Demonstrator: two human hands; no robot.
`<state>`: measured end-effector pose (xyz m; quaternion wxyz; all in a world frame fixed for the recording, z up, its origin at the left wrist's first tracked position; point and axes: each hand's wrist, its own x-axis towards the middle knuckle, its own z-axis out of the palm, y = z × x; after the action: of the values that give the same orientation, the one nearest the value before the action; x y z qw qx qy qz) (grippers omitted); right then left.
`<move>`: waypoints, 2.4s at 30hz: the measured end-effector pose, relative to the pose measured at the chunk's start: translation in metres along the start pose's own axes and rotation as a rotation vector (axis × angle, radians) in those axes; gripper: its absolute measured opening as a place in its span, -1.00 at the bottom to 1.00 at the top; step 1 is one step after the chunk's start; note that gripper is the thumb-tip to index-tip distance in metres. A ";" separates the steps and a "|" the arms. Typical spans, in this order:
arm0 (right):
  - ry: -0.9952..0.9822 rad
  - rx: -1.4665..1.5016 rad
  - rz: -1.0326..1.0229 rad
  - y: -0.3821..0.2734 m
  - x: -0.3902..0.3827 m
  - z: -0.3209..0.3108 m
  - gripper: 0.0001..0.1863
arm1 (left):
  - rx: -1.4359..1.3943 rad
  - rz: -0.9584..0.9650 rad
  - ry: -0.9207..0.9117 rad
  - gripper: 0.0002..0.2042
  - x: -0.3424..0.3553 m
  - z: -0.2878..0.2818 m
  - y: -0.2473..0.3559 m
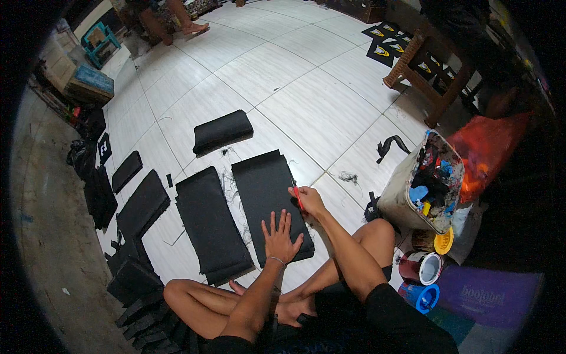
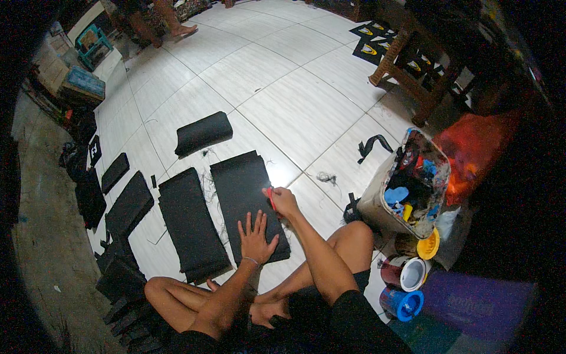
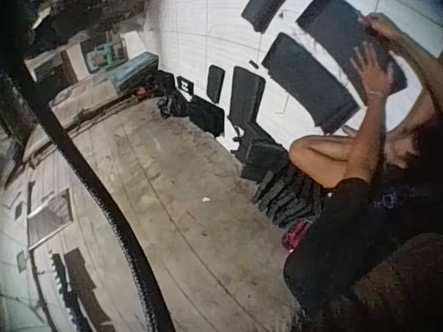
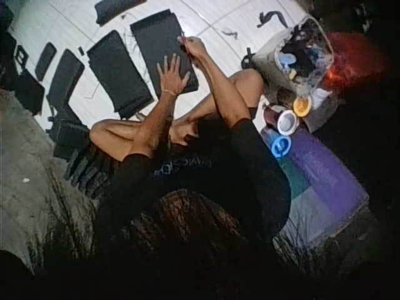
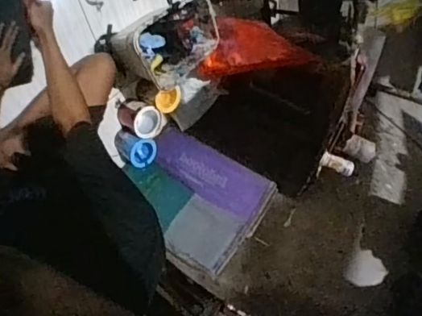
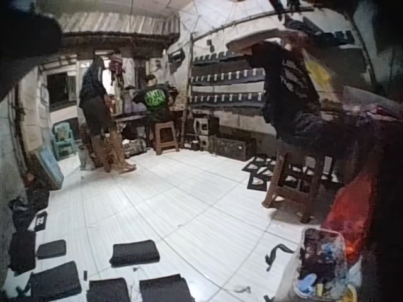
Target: The person sits on the floor and uses scissors to trim the edges of rectangular black foam pieces. They handle the foam sheets, cut them, and then stack the finished pieces into a pile.
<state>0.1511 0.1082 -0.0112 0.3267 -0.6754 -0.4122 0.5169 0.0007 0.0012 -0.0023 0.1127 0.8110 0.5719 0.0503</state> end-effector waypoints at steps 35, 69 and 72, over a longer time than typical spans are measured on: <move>-0.060 0.355 0.084 -0.021 -0.020 0.006 -0.57 | 0.045 -0.015 -0.039 -0.26 -0.001 -0.004 -0.001; 0.176 0.735 0.019 -0.007 -0.005 -0.011 -0.71 | -0.016 0.011 0.027 -0.26 0.000 -0.001 0.003; 0.291 0.676 -0.009 -0.009 -0.009 -0.018 -0.73 | -0.003 0.005 0.034 -0.26 0.000 0.001 0.003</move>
<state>0.1657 0.1040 0.0047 0.5890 -0.5937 -0.1703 0.5211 0.0039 0.0000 -0.0026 0.1040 0.8112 0.5718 0.0651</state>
